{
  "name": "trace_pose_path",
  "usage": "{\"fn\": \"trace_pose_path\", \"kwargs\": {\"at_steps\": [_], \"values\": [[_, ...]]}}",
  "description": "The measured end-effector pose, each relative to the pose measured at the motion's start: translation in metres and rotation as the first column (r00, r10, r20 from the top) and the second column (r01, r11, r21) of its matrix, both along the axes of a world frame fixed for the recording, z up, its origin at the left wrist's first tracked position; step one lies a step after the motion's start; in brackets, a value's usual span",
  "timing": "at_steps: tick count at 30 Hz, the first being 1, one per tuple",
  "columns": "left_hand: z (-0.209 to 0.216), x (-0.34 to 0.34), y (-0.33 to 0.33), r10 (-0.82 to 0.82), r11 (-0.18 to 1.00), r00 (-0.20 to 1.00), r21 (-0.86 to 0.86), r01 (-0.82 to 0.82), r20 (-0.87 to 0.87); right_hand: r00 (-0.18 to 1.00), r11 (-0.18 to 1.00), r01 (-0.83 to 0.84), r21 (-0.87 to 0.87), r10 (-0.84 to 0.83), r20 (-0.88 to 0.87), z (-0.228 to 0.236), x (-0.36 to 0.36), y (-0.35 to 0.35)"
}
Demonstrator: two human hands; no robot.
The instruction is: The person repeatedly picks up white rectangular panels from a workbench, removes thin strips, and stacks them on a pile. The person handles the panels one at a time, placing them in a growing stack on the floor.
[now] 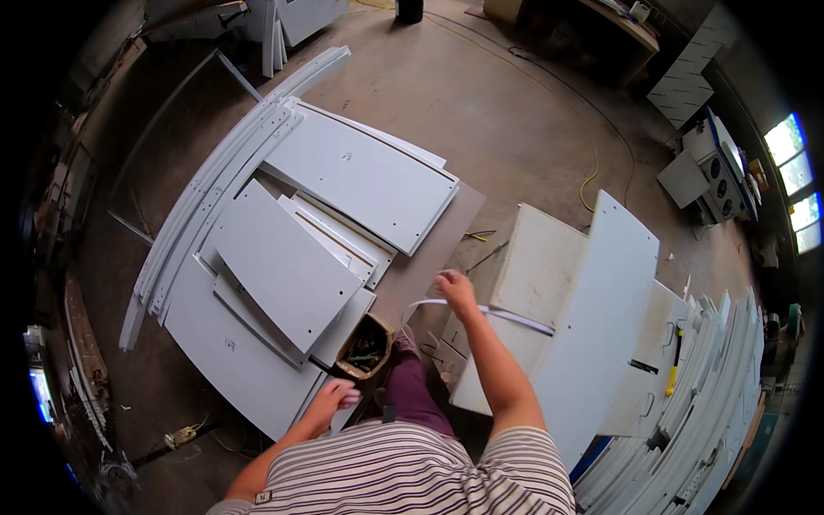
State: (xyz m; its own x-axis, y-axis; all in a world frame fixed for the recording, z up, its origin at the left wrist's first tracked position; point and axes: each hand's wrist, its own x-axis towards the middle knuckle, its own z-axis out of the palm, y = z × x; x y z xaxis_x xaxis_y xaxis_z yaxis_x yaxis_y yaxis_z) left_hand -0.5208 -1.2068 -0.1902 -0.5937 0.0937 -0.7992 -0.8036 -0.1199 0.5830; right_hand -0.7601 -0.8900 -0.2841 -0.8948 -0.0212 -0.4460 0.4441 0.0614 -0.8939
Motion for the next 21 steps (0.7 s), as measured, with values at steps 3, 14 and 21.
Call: {"fn": "trace_pose_path", "kwargs": {"at_steps": [3, 14, 21], "values": [[-0.052, 0.060, -0.057, 0.196, 0.975, 0.970, -0.131, -0.178, 0.145, 0.984, 0.915, -0.177, 0.364, 0.176, 0.034, -0.116, -0.055, -0.033], [-0.058, 0.190, -0.070, 0.495, 0.862, 0.743, -0.358, -0.358, 0.451, 0.961, 0.640, 0.108, 0.760, -0.263, 0.085, -0.238, -0.153, -0.138], [-0.061, 0.071, -0.015, 0.331, 0.942, 0.863, -0.076, -0.328, 0.382, 0.762, 0.895, 0.353, 0.274, -0.445, 0.470, -0.258, -0.134, -0.148]]}}
